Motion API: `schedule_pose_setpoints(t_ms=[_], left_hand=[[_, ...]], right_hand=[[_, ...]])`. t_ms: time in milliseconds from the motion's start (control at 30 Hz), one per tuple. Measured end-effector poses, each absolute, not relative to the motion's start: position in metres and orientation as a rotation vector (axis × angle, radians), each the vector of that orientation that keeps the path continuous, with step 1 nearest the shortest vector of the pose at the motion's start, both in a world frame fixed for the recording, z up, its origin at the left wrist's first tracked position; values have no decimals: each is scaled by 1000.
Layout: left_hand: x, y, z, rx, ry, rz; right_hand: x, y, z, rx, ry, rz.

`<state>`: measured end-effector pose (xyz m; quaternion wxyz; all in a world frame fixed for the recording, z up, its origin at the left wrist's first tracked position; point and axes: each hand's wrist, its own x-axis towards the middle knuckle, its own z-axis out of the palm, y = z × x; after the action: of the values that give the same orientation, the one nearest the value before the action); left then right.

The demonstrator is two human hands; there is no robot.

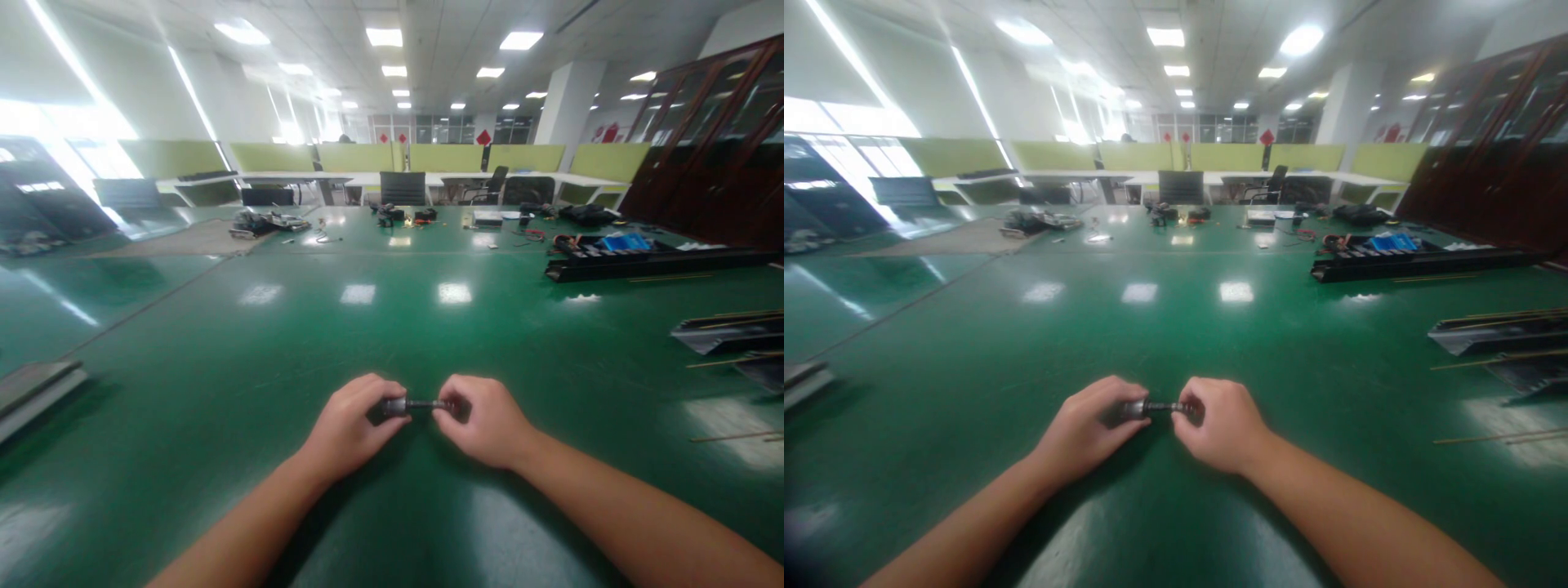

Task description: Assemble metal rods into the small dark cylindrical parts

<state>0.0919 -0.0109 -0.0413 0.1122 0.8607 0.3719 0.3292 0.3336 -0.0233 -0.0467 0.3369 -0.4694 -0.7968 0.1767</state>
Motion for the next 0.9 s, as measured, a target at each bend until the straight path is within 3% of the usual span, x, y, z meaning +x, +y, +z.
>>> schedule_pose_setpoints(t_ms=[500,900], left_hand=[[88,-10,-33,2487,1326,1035],[46,16,-16,1607,1651,1240]], right_hand=[[336,-24,-44,-1210,-2041,449],[335,-20,-48,-1234,-2062,517]])
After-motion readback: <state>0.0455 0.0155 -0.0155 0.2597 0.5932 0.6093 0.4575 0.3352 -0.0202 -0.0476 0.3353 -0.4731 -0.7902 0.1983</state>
